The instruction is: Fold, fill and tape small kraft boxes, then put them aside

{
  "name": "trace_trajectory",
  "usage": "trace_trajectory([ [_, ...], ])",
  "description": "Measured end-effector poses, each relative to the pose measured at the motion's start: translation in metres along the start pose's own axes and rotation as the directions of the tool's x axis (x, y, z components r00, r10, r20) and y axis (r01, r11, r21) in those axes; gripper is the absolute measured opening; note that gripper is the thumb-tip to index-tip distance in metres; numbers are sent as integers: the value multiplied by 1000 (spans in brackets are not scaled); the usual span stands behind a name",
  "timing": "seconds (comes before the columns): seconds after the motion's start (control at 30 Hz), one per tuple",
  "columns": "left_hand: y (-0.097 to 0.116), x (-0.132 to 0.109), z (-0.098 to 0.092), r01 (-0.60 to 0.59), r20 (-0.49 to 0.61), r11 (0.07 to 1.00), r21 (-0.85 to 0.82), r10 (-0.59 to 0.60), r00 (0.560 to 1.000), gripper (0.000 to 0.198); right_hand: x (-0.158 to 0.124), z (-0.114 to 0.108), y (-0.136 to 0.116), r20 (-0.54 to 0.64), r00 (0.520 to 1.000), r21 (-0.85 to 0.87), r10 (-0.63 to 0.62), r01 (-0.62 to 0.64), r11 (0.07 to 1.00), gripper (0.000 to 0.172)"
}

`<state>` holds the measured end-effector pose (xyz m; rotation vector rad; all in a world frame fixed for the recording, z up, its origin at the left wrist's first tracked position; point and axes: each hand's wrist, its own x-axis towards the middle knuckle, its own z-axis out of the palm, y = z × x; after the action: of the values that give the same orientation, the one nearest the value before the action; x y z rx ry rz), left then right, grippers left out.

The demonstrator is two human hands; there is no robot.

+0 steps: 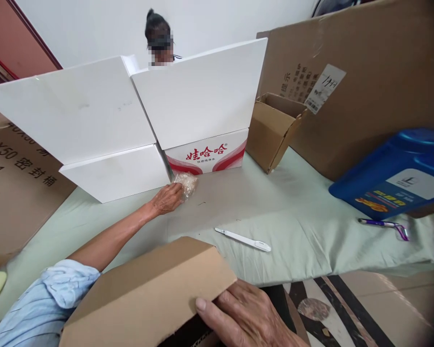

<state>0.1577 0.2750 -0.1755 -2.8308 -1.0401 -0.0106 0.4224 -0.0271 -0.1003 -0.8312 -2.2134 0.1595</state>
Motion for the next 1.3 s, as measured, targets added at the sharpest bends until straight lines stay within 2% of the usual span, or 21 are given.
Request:
trace_trajectory([
  [0.1, 7, -4, -5, 28, 31, 998, -50, -26, 999, 46, 0, 5, -1, -26, 999, -34, -22, 21, 999, 35],
  [0.17, 5, -6, -18, 50, 37, 993, -104, -47, 998, 47, 0, 8, -2, -31, 999, -44, -40, 39, 998, 41],
  [0.23, 0, -13, -42, 75, 15, 984, -164, -73, 997, 46, 1, 9, -1, -22, 999, -48, -38, 37, 998, 44],
  [0.3, -4, -32, -77, 101, -40, 971, -216, -112, 993, 47, 2, 10, -1, -6, 1000, -47, -30, 29, 998, 52],
  [0.37, 2, -68, -120, 121, -127, 952, -281, -162, 979, 46, 3, 11, 0, 12, 1000, -38, -25, 25, 999, 66],
  [0.4, 9, -91, -143, 103, -204, 914, -393, -195, 959, 40, 4, 11, 1, 22, 1000, -34, -20, 21, 999, 73],
  [0.5, 50, -171, -203, 42, -344, 826, -563, -280, 896, 19, 10, 12, 5, 53, 999, -18, -8, 9, 1000, 90],
  [0.57, 83, -220, -229, 6, -365, 816, -579, -265, 893, 15, 17, 12, 9, 79, 997, -2, -5, 6, 1000, 98],
  [0.6, 98, -240, -236, -6, -345, 821, -571, -234, 909, 19, 21, 12, 10, 96, 995, 2, -2, 2, 1000, 100],
  [0.67, 121, -267, -240, 23, -278, 858, -513, -191, 941, 27, 30, 11, 10, 137, 990, -17, 22, -20, 1000, 102],
  [0.77, 134, -280, -229, 123, -186, 909, -399, -212, 960, 38, 45, 11, 7, 191, 980, -67, 61, -49, 997, 98],
  [0.9, 124, -277, -213, 167, -125, 900, -404, -235, 964, 48, 66, 12, 3, 227, 973, -85, 48, -29, 996, 99],
  [0.97, 118, -277, -210, 220, -97, 866, -449, -292, 951, 51, 76, 14, 2, 248, 968, -92, 25, -3, 996, 98],
  [1.07, 114, -284, -207, 334, 5, 781, -528, -390, 921, 58, 86, 18, 0, 272, 962, -127, -19, 56, 990, 78],
  [1.13, 111, -291, -202, 381, 80, 741, -553, -408, 909, 66, 90, 20, -4, 285, 957, -133, -57, 98, 986, 61],
  [1.2, 109, -297, -196, 402, 107, 737, -543, -415, 904, 68, 96, 21, -11, 305, 947, -107, -104, 142, 984, 51],
  [1.3, 104, -305, -186, 384, 97, 755, -532, -395, 913, 59, 110, 20, -22, 400, 903, -65, -157, 199, 978, 47],
])
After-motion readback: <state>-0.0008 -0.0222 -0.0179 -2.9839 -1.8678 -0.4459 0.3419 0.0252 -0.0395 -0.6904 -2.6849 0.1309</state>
